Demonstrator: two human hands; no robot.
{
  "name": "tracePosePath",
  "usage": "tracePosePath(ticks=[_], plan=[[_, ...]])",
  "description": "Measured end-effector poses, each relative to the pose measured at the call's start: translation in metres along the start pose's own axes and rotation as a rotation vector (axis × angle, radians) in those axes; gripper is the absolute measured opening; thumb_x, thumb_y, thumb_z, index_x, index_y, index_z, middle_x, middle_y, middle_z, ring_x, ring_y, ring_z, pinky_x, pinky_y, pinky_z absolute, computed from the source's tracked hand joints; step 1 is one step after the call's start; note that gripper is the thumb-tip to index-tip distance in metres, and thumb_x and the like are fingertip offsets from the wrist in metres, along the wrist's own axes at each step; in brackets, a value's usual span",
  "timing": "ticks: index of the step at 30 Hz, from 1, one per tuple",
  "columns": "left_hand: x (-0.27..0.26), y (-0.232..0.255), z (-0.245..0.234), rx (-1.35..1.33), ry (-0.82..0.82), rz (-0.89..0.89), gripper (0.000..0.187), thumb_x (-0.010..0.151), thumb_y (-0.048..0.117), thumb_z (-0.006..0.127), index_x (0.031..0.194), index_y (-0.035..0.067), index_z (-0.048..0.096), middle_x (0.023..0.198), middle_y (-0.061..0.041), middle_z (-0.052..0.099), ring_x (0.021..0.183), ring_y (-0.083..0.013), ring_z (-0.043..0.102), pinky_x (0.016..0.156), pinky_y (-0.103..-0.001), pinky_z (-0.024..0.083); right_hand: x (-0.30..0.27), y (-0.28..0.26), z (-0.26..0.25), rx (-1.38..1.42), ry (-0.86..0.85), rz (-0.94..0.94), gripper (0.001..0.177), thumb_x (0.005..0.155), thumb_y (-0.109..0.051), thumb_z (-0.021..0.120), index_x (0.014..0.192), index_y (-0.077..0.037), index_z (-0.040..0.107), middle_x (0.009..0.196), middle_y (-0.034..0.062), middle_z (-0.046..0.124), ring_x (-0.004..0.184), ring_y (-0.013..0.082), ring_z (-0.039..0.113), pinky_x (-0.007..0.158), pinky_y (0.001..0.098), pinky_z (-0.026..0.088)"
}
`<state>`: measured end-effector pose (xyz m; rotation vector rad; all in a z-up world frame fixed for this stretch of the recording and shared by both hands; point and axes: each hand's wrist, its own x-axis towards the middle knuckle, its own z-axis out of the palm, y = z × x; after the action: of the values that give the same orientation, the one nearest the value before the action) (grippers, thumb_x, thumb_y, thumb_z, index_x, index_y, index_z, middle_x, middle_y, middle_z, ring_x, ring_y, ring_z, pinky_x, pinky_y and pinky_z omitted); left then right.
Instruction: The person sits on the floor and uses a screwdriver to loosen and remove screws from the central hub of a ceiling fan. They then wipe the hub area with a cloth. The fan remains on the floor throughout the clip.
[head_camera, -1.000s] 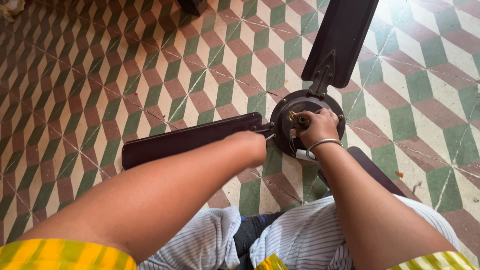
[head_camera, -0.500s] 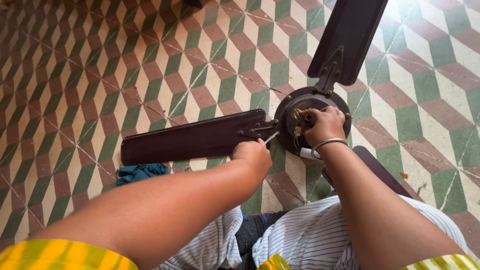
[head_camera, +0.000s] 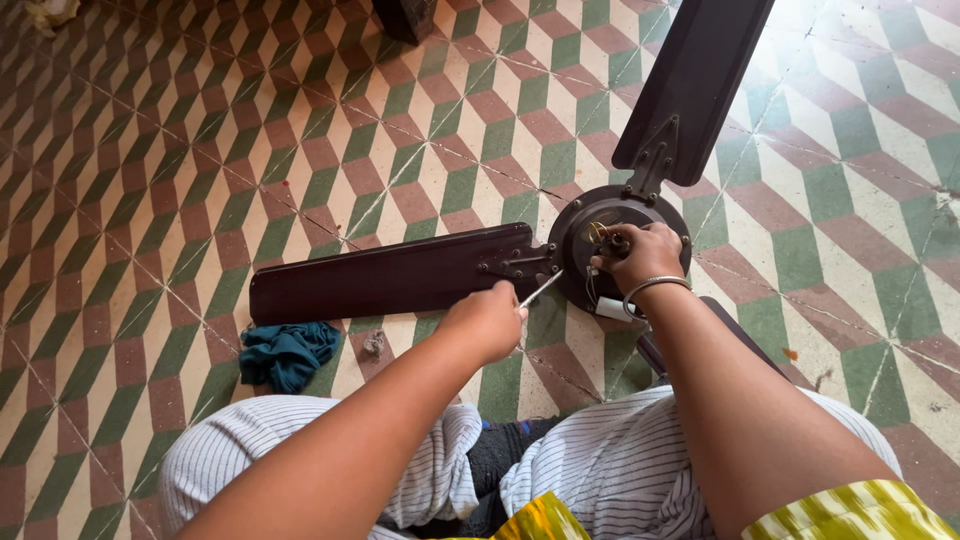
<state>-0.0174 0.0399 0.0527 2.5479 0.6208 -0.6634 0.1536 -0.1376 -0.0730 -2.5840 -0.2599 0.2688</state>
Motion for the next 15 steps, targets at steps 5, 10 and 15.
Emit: tracePosePath(ticks=[5,10,15], plan=[[-0.007,0.021,-0.021,0.177,0.060,-0.003,0.031,0.103,0.036,0.052,0.123,0.014,0.063,0.119,-0.015,0.071,0.114,-0.0365,0.067,0.092,-0.052,0.054,0.000,0.002,0.001,-0.016,0.019,-0.036,0.055,0.072,-0.046,0.090,0.123,-0.033,0.075,0.123,0.0135,0.054,0.126,0.0367,0.043,0.110,0.0444,0.038],[-0.013,0.031,-0.040,0.251,0.067,0.011,0.028,0.100,0.030,0.058,0.119,0.014,0.070,0.118,-0.014,0.072,0.114,-0.0352,0.068,0.091,-0.049,0.056,0.002,0.002,0.002,-0.020,0.035,-0.056,0.054,0.071,-0.046,0.090,0.122,-0.033,0.075,0.123,0.0136,0.055,0.126,0.0362,0.044,0.111,0.0437,0.037],[-0.013,0.037,-0.047,0.274,0.063,0.007,0.027,0.096,0.026,0.063,0.117,0.011,0.073,0.117,-0.015,0.073,0.112,-0.0353,0.070,0.090,-0.048,0.058,0.003,0.003,0.003,-0.008,0.018,-0.028,0.054,0.071,-0.046,0.090,0.121,-0.033,0.076,0.122,0.0135,0.054,0.126,0.0366,0.044,0.110,0.0433,0.036]])
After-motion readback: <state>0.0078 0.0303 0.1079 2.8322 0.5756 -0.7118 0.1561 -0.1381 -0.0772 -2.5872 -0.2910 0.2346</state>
